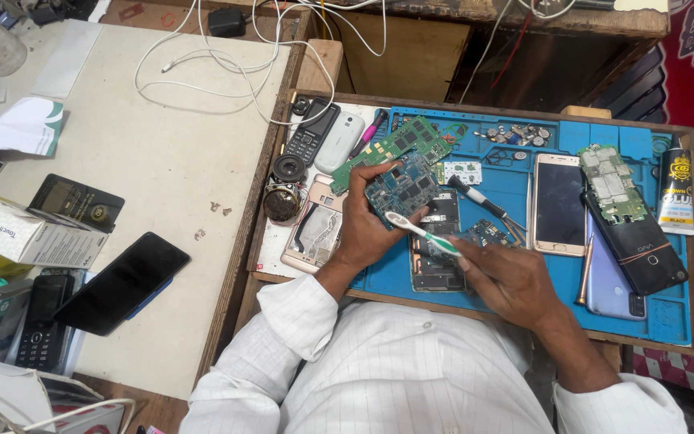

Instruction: The person holds a disassembled phone motherboard in one hand and scrubs its surface and edges with a toothbrush, turning the board over to clean different sides. The workbench around them holds other phone boards, disassembled phones, and small components.

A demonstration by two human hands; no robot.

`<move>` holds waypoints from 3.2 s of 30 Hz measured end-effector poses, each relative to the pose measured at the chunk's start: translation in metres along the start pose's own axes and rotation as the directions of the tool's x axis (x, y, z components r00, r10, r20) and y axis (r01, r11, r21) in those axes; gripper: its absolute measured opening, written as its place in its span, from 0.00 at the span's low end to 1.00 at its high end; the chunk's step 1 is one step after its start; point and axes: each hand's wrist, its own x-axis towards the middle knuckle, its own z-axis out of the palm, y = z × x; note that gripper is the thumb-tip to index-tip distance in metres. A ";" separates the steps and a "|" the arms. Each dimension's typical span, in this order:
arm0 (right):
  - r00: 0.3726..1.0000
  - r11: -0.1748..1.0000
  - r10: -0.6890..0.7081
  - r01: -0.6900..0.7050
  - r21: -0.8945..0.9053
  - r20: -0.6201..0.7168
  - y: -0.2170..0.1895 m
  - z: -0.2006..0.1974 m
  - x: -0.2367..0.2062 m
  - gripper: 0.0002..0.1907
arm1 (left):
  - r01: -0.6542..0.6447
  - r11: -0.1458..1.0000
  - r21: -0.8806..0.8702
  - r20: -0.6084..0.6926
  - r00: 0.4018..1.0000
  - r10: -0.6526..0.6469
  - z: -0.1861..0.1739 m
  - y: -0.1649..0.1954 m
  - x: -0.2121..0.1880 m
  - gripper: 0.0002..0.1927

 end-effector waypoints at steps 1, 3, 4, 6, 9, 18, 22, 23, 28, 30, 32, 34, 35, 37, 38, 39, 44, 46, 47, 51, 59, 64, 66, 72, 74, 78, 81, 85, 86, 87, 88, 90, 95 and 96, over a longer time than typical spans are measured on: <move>1.000 1.000 0.001 -0.001 0.000 -0.001 -0.001 0.000 -0.001 0.19 | 0.016 1.000 -0.008 0.009 1.000 -0.016 0.000 0.000 -0.001 0.39; 1.000 1.000 0.003 -0.004 -0.013 -0.010 0.000 0.000 -0.002 0.19 | 0.023 1.000 -0.003 0.023 0.999 -0.023 0.000 0.000 -0.001 0.40; 1.000 1.000 0.005 -0.006 -0.027 -0.018 0.003 0.000 -0.001 0.18 | 0.015 1.000 0.010 0.027 1.000 -0.015 -0.001 -0.001 -0.001 0.40; 0.999 0.998 0.032 -0.033 -0.044 -0.033 0.009 -0.002 0.001 0.17 | -0.009 1.000 0.016 0.034 0.999 0.009 -0.002 -0.002 0.000 0.40; 0.993 0.994 0.094 -0.097 -0.040 -0.071 0.018 -0.006 0.002 0.16 | -0.028 1.000 0.001 0.021 0.999 0.028 -0.003 -0.002 0.000 0.39; 0.997 0.998 0.022 -0.026 -0.051 -0.072 0.010 0.002 -0.001 0.19 | 0.000 1.000 -0.013 -0.025 1.000 0.000 -0.002 -0.003 -0.001 0.41; 0.998 0.996 -0.042 0.038 -0.078 -0.047 0.001 0.006 -0.001 0.20 | 0.025 0.997 -0.073 -0.007 1.000 -0.025 0.000 -0.001 0.000 0.41; 0.997 0.995 -0.062 0.058 -0.076 -0.055 -0.001 0.006 -0.001 0.20 | 0.047 0.994 -0.099 -0.002 0.999 -0.048 0.000 -0.001 0.000 0.40; 0.995 0.991 -0.084 0.077 -0.105 -0.061 -0.003 0.007 -0.001 0.20 | -0.015 0.999 0.029 0.081 0.997 0.012 -0.002 0.001 -0.002 0.41; 0.995 0.990 -0.074 0.065 -0.123 -0.070 -0.003 0.009 -0.001 0.20 | -0.021 1.000 0.018 0.124 0.992 0.018 -0.003 -0.001 -0.003 0.41; 0.994 0.991 -0.067 0.056 -0.123 -0.085 -0.002 0.009 -0.002 0.20 | -0.013 0.998 -0.056 0.182 0.983 0.023 -0.003 -0.003 -0.003 0.41; 0.992 0.990 -0.061 0.046 -0.134 -0.112 -0.001 0.010 -0.002 0.19 | -0.031 0.999 -0.022 0.243 0.969 0.035 -0.002 -0.006 -0.006 0.41; 0.990 0.989 -0.060 0.042 -0.140 -0.126 0.000 0.011 -0.001 0.19 | -0.042 0.999 -0.005 0.272 0.961 0.042 -0.002 -0.007 -0.007 0.41; 0.990 0.992 -0.023 0.006 -0.125 -0.137 0.001 0.011 -0.001 0.18 | -0.023 0.999 -0.039 0.266 0.963 0.032 -0.001 -0.008 -0.007 0.41; 0.990 0.993 -0.005 -0.012 -0.118 -0.142 0.001 0.011 0.000 0.18 | -0.013 0.998 -0.056 0.263 0.964 0.027 0.000 -0.009 -0.006 0.41; 0.987 0.993 -0.008 -0.012 -0.120 -0.161 0.001 0.011 -0.001 0.18 | -0.008 0.997 -0.075 0.251 0.968 0.027 0.000 -0.008 -0.006 0.41; 0.975 0.976 0.102 -0.137 -0.169 -0.199 0.004 0.004 0.000 0.19 | 0.024 0.999 -0.048 0.187 0.982 -0.015 -0.004 -0.002 -0.004 0.42; 0.970 0.980 0.084 -0.122 -0.158 -0.227 0.007 0.000 0.002 0.18 | 0.094 0.979 -0.183 0.147 0.987 -0.068 -0.003 0.001 -0.003 0.41; 0.968 0.982 0.076 -0.115 -0.152 -0.241 0.008 0.000 0.002 0.18 | 0.127 0.960 -0.251 0.130 0.987 -0.097 -0.003 0.002 -0.003 0.40; 0.967 0.986 0.079 -0.112 -0.126 -0.241 0.009 0.000 0.001 0.18 | 0.122 0.959 -0.257 0.145 0.986 -0.086 -0.002 0.004 -0.002 0.40; 0.957 0.969 0.179 -0.212 -0.125 -0.228 0.010 -0.001 -0.001 0.19 | 0.019 0.989 -0.143 0.221 0.975 0.013 -0.004 0.005 -0.002 0.40; 0.969 0.982 0.096 -0.130 -0.139 -0.226 0.008 -0.001 0.001 0.18 | 0.132 0.953 -0.272 0.084 0.990 -0.113 -0.004 0.006 0.002 0.39; 0.971 0.979 0.108 -0.140 -0.145 -0.213 0.006 -0.001 0.001 0.18 | 0.144 0.944 -0.295 0.057 0.989 -0.133 -0.004 0.006 0.003 0.39; 0.966 0.974 0.139 -0.174 -0.149 -0.217 0.007 -0.003 0.000 0.19 | 0.137 0.950 -0.281 0.180 0.980 -0.088 -0.004 0.007 0.000 0.40; 0.963 0.976 0.135 -0.171 -0.139 -0.234 0.009 -0.003 0.000 0.18 | 0.109 0.977 -0.186 0.229 0.971 -0.064 -0.004 0.006 -0.002 0.41; 0.962 0.976 0.134 -0.170 -0.138 -0.236 0.010 -0.002 -0.001 0.18 | 0.132 0.951 -0.280 0.157 0.983 -0.090 -0.003 0.004 -0.003 0.40; 0.968 0.982 0.089 -0.125 -0.143 -0.236 0.010 -0.002 -0.002 0.18 | 0.136 0.938 -0.318 0.051 0.991 -0.126 -0.002 0.002 0.000 0.39; 0.972 0.977 0.121 -0.153 -0.149 -0.203 0.008 -0.001 -0.002 0.18 | 0.139 0.937 -0.319 -0.015 0.988 -0.152 -0.003 0.002 0.002 0.39; 0.973 0.978 0.108 -0.141 -0.153 -0.204 0.008 -0.001 -0.002 0.18 | 0.145 0.938 -0.315 -0.010 0.988 -0.156 -0.003 0.002 0.002 0.39; 0.972 0.978 0.110 -0.142 -0.150 -0.206 0.008 -0.001 -0.001 0.18 | 0.149 0.938 -0.313 0.043 0.989 -0.143 -0.004 0.002 0.002 0.40; 0.972 0.979 0.111 -0.143 -0.146 -0.207 0.008 -0.001 -0.001 0.18 | 0.153 0.938 -0.311 0.097 0.987 -0.129 -0.005 0.003 0.000 0.40; 0.970 0.979 0.115 -0.147 -0.139 -0.215 0.008 -0.001 -0.001 0.18 | 0.140 0.950 -0.280 0.204 0.975 -0.083 -0.005 0.004 -0.003 0.41; 0.968 0.984 0.087 -0.121 -0.132 -0.236 0.009 -0.003 -0.001 0.18 | 0.113 0.957 -0.266 0.250 0.967 -0.044 -0.003 0.004 -0.003 0.40; 0.969 0.981 0.108 -0.141 -0.137 -0.224 0.009 -0.002 -0.002 0.18 | 0.123 0.952 -0.280 0.208 0.976 -0.065 -0.004 0.004 -0.002 0.40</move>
